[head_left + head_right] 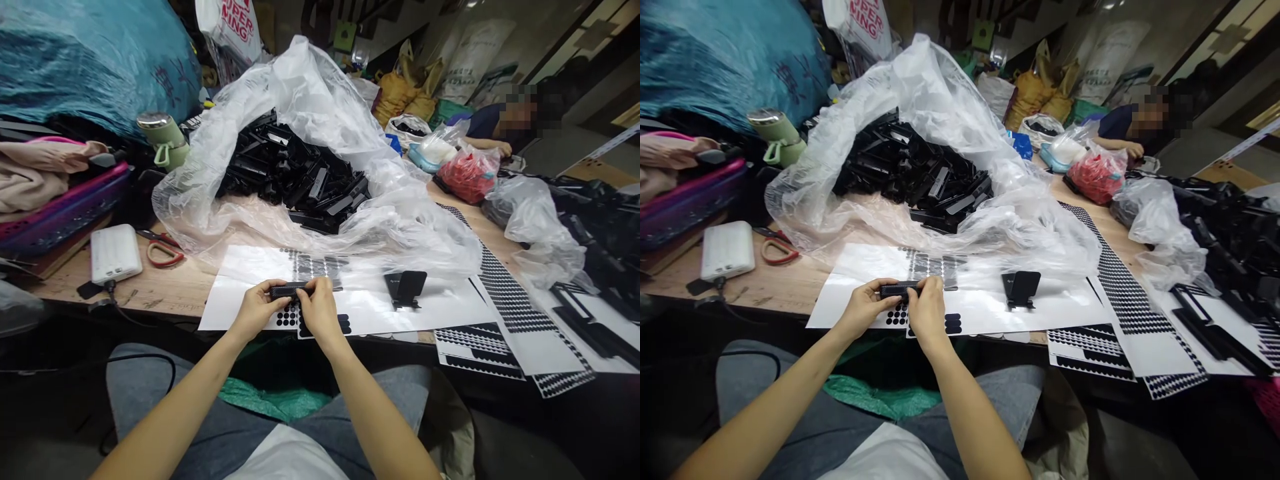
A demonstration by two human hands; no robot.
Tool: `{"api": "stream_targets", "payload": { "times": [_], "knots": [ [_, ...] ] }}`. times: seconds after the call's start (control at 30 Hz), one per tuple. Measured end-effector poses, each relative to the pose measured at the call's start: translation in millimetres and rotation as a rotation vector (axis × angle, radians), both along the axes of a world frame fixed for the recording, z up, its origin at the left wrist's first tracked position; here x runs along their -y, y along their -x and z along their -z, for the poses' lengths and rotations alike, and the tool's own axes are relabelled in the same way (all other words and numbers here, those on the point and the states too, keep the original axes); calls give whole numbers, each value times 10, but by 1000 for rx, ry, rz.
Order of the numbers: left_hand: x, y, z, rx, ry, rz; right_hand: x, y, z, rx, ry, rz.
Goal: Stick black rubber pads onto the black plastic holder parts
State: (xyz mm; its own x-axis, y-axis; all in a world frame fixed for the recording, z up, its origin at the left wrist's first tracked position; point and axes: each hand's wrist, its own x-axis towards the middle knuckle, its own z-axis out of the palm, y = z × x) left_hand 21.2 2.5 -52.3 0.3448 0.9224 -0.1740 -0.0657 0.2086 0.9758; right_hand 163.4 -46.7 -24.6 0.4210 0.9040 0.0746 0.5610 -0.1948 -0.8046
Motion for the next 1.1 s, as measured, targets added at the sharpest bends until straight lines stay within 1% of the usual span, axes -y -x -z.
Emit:
{"api": "stream_targets", "payload": {
  "times": [0.07, 0.13, 0.17, 0.27, 0.37, 0.57, 0.67, 0.77, 0.87, 0.93, 1.0, 1.1],
  "knots": [
    [-7, -2, -4, -22, -8, 2, 30, -155, 18, 97, 44, 103],
    [-11, -4, -4, -44, -29, 0, 45, -340, 44, 215, 141, 204],
    [-13, -6, -2, -51, -40, -2, 45, -423, 57, 264, 190, 227],
    [-14, -9, 3, -70, -66, -12, 29, -567, 84, 321, 288, 204],
    [-12, -11, 3, -80, -61, -6, 26, -567, 80, 300, 330, 168],
    [-9, -16, 0, -86, -62, -6, 113, -513, 47, 293, 294, 190],
    [-13, -18, -4, -81, -51, -2, 162, -541, 1, 175, 254, 129],
    [-18, -18, -8, -79, -46, 2, 173, -537, -54, -103, 189, 21],
    [-18, -21, -9, -62, -43, 3, 116, -416, -61, -331, 120, -18],
    [-15, -24, -6, -49, -30, 3, 56, -270, -41, -388, 54, -37],
    [-10, -28, 0, -42, -15, 2, 0, -109, -22, -399, 11, -81],
    [1, -34, 10, 3, 1, -10, -48, 65, -19, -369, 22, -102]
  ]
}}
